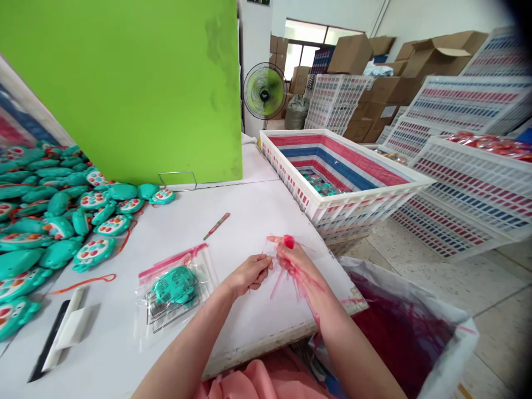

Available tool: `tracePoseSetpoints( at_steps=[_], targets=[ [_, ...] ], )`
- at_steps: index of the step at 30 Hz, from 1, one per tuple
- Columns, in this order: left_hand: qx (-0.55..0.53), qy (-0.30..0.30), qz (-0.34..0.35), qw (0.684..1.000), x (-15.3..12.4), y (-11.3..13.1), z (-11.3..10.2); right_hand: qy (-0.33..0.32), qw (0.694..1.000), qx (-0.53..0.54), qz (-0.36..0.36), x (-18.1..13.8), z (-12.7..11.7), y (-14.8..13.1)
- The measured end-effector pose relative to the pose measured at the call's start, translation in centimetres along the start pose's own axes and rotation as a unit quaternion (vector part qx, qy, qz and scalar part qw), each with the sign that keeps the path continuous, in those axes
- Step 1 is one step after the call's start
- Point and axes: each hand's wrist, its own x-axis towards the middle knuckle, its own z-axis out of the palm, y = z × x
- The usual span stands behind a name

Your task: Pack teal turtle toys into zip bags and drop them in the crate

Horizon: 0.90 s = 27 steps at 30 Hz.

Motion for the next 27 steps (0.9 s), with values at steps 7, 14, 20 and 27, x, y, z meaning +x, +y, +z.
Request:
tracePoseSetpoints(
  at_steps=[7, 14, 20, 27],
  targets=[
    [0.086, 0.015, -0.017, 0.996, -0.2, -0.1, 0.2, 0.046, 0.998, -0.034, -0.016, 0.6, 1.4, 0.9],
    [0.247, 0.075, 0.029, 0.966, -1.4, 0.1, -1.6, 0.13, 0.991, 0.029, -0.004, 0.7, -1.7, -1.4],
    [0.417, 0.145, 0.089, 0.893, -1.2, 2.1, -0.9, 0.013, 0.99, -0.131, 0.05, -0.9, -0.3, -0.5],
    [0.559, 0.161, 0.115, 0.806, -1.0, 3.0, 0.9, -0.078, 0.986, -0.131, 0.061, -1.0, -1.6, -0.2]
  ],
)
